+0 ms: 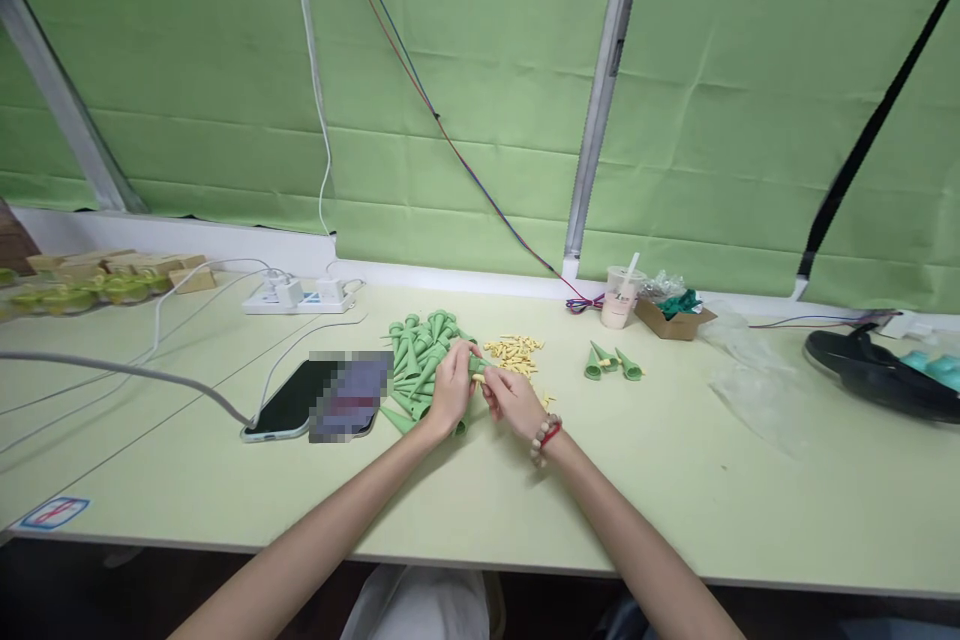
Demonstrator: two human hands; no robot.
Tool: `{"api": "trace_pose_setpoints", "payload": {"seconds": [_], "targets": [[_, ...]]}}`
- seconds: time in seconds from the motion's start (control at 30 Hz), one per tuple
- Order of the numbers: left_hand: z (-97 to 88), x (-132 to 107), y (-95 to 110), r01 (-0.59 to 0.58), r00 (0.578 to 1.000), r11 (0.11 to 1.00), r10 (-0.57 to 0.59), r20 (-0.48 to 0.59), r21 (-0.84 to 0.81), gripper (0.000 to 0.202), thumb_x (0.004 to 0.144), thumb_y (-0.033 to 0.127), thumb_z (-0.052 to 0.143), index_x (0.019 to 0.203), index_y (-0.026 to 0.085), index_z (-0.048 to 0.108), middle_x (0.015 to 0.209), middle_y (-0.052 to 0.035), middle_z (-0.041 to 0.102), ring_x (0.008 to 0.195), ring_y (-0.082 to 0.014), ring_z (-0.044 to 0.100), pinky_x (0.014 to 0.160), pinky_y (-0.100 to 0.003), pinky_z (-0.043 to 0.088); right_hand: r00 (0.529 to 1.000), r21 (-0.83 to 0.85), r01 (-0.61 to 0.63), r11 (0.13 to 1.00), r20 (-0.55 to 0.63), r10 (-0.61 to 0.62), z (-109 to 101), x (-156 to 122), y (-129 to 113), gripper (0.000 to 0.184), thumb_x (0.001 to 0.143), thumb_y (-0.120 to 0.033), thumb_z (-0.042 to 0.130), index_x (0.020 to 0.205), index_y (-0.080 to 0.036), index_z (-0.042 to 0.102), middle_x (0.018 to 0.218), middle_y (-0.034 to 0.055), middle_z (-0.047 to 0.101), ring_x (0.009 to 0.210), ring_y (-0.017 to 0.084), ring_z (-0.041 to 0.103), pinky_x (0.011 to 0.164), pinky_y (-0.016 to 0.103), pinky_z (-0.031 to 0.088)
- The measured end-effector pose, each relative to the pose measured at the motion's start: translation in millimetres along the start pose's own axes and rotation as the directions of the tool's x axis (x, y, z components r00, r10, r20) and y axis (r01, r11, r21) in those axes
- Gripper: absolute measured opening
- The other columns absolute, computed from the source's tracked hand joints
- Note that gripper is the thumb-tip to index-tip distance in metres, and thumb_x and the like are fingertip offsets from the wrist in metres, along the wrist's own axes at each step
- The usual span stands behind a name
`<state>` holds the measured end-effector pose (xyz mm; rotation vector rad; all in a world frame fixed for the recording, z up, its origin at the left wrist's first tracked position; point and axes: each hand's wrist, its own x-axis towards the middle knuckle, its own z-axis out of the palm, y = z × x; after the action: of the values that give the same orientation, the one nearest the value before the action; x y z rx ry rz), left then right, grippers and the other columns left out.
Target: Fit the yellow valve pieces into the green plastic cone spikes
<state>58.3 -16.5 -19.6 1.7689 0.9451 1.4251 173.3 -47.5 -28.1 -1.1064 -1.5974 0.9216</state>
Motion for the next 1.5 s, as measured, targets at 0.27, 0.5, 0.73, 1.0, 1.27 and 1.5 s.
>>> {"api": "trace_pose_setpoints", "payload": {"seconds": [0.27, 0.5, 0.73, 1.0, 1.27, 1.5], "targets": [[2.0, -1.9, 1.8, -0.048, 0.998, 0.988, 0.054, -0.036, 0.147, 0.031, 0.087, 0.035, 0.024, 0.075, 0.019, 0.048, 0.065, 0.0016, 0.052, 0.054, -0.0102, 0.046, 0.055, -0.023, 0.035, 0.993, -0.309, 0.049, 0.95, -0.084, -0.078, -1.1, -4.3, -4.7, 0.048, 0.084, -0.056, 0.029, 0.054, -0.02, 0.04, 0.043, -0.0036, 0.041, 0.042, 0.01, 0.039, 0.048, 0.024, 0.032], [-1.5, -2.8, 2.1, -0.136, 0.989, 0.969, 0.146, -0.037, 0.205, 0.028, 0.086, 0.032, 0.025, 0.078, 0.019, 0.049, 0.065, 0.0013, 0.053, 0.05, -0.0095, 0.045, 0.052, -0.022, 0.035, 0.998, 0.04, -0.048, 0.998, 0.04, 0.046, 2.5, -0.4, -2.0, 0.048, 0.078, -0.063, 0.032, 0.057, -0.02, 0.035, 0.047, -0.0049, 0.04, 0.038, 0.008, 0.041, 0.042, 0.023, 0.035], [-5.1, -4.8, -1.5, -0.269, 0.96, 0.906, 0.28, 0.014, 0.327, 0.025, 0.084, 0.029, 0.028, 0.078, 0.019, 0.05, 0.051, 0.0046, 0.043, 0.04, -0.008, 0.037, 0.047, -0.021, 0.03, 0.968, 0.25, -0.206, 0.946, 0.19, 0.161, 2.0, 5.0, -0.2, 0.053, 0.072, -0.068, 0.037, 0.051, -0.021, 0.029, 0.038, -0.0078, 0.031, 0.035, 0.006, 0.033, 0.041, 0.022, 0.037], [-0.6, 0.5, 1.1, -0.077, 0.997, 0.993, 0.078, -0.009, 0.086, 0.031, 0.087, 0.039, 0.024, 0.075, 0.019, 0.045, 0.054, 0.0043, 0.043, 0.041, -0.0089, 0.037, 0.045, -0.022, 0.031, 0.999, 0.02, 0.033, 0.999, 0.036, -0.033, 1.0, 1.1, -2.7, 0.045, 0.078, -0.06, 0.038, 0.059, -0.019, 0.039, 0.046, -0.0057, 0.043, 0.037, 0.006, 0.041, 0.04, 0.021, 0.034], [-7.4, -0.5, -3.1, -0.269, 0.957, 0.886, 0.291, -0.003, 0.377, 0.024, 0.085, 0.032, 0.027, 0.085, 0.019, 0.048, 0.046, 0.006, 0.039, 0.037, -0.0098, 0.036, 0.046, -0.022, 0.027, 0.977, 0.242, -0.156, 0.958, 0.181, 0.114, 7.0, 7.6, -1.2, 0.05, 0.074, -0.068, 0.032, 0.061, -0.02, 0.037, 0.037, -0.0094, 0.031, 0.031, 0.007, 0.035, 0.038, 0.022, 0.037], [-5.5, -1.0, -6.8, -0.251, 0.963, 0.833, 0.266, 0.04, 0.493, 0.033, 0.086, 0.033, 0.023, 0.107, 0.015, 0.042, 0.05, 0.002, 0.051, 0.043, -0.0162, 0.05, 0.049, -0.026, 0.03, 0.978, -0.133, 0.149, 0.98, -0.126, -0.166, -1.8, 1.4, -10.2, 0.038, 0.082, -0.053, 0.038, 0.105, -0.025, 0.05, 0.098, 0.0041, 0.059, 0.071, 0.014, 0.059, 0.056, 0.025, 0.044]]}}
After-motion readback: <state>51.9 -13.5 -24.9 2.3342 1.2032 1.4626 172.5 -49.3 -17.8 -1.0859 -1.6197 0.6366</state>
